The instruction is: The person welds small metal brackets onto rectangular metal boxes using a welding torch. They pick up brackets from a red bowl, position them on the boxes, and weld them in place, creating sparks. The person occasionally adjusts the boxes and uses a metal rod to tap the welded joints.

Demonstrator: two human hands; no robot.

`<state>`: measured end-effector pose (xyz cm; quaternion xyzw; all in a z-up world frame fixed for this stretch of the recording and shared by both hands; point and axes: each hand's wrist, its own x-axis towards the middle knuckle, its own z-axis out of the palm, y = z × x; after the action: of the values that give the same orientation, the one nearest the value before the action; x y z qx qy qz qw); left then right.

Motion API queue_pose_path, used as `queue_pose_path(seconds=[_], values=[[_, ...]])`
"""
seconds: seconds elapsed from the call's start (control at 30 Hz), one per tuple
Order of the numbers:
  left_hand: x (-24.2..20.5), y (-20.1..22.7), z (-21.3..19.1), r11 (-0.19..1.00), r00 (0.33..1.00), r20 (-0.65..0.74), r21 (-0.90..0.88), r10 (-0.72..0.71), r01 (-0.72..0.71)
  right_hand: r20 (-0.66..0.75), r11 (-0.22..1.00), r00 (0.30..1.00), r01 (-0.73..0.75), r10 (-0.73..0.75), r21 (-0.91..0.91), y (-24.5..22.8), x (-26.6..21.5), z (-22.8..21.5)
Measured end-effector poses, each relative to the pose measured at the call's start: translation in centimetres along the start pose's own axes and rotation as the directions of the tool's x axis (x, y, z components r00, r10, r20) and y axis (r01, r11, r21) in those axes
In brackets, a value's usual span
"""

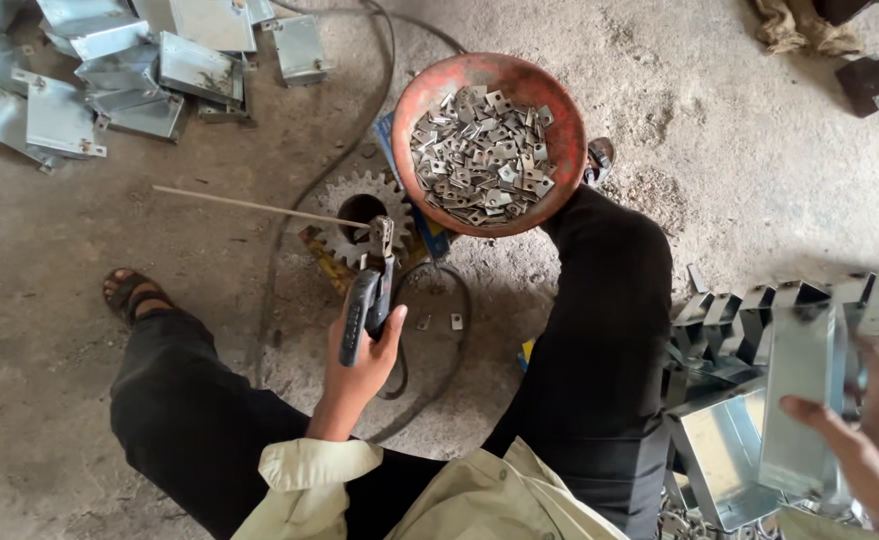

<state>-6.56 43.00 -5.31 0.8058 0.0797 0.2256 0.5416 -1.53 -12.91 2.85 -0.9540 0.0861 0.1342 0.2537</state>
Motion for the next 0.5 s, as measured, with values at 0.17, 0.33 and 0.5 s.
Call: queue_pose_path(seconds=[0.17, 0.33, 0.5], values=[[0.1, -2.2, 0.0, 0.857, 0.832, 0.217, 0.202, -0.511, 0.474, -0.069, 0.783, 0.805, 0.591, -0.59, 0.196, -19.0, 4.2, 0.1], [0.2, -0.9, -1.0, 0.963, 0.956, 0.111, 0.037, -0.27, 0.268, 0.011, 0.549, 0.55, 0.834, -0.835, -0.06, -33.3, 19.5, 12.5], [1.3, -0.5, -2.6, 0.952, 0.953, 0.028, 0.076, -0.3, 0.297, 0.157, 0.672, 0.741, 0.662, -0.653, -0.332, -37.8, 28.9, 25.3]])
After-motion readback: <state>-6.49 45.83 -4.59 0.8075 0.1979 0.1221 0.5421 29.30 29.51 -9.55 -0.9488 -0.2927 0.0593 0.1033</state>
